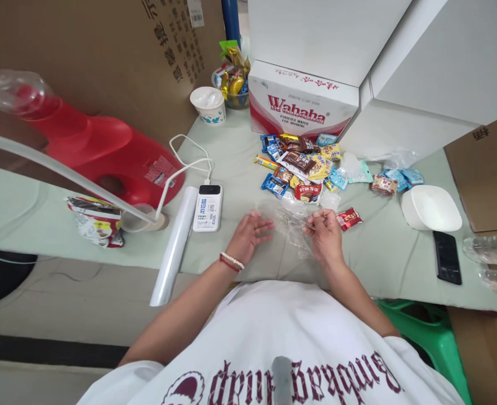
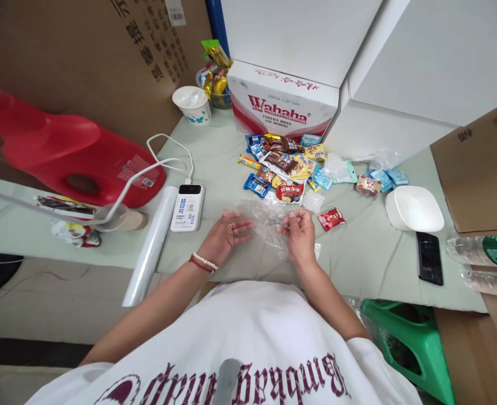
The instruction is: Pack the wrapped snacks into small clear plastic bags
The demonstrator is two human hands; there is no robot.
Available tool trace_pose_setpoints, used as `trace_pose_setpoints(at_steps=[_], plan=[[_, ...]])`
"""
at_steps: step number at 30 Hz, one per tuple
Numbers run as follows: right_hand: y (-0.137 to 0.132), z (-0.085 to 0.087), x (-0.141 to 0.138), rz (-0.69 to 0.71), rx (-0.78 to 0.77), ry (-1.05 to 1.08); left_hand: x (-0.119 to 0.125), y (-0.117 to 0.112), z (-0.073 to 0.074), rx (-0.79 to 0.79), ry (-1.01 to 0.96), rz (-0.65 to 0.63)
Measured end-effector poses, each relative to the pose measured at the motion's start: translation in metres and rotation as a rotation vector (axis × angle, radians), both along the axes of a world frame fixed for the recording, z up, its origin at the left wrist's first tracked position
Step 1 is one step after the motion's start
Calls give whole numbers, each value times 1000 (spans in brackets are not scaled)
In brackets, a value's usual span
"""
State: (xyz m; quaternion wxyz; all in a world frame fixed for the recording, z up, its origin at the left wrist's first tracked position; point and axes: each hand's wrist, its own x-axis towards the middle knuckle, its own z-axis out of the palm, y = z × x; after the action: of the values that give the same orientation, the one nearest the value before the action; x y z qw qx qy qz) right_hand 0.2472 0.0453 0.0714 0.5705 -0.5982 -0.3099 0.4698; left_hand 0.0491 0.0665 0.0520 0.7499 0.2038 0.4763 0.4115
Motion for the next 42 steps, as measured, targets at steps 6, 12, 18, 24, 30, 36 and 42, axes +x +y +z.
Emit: trace_pose_setpoints(at_steps=[6, 12, 18, 24, 30, 36, 42], plan=[[-15, 4, -17, 82, -72, 187, 24, -15, -8, 4, -23, 72], [10, 9, 63, -43, -69, 215, -2, -4, -7, 25, -95, 85], [0, 7, 75, -128, -80, 87, 8, -18, -6, 230, 135, 194], [-21, -10, 11, 225, -315, 72, 28, -45, -3, 459, 217, 19], [-13, -12, 11, 199, -213, 111, -7, -28, -11, 310, 155, 156], [-29, -9, 24, 181, -283, 214, -47, -7, -11, -39, 183, 180], [-45, -5, -7, 257, -273, 239, -19, -27, -4, -132, 197, 25]])
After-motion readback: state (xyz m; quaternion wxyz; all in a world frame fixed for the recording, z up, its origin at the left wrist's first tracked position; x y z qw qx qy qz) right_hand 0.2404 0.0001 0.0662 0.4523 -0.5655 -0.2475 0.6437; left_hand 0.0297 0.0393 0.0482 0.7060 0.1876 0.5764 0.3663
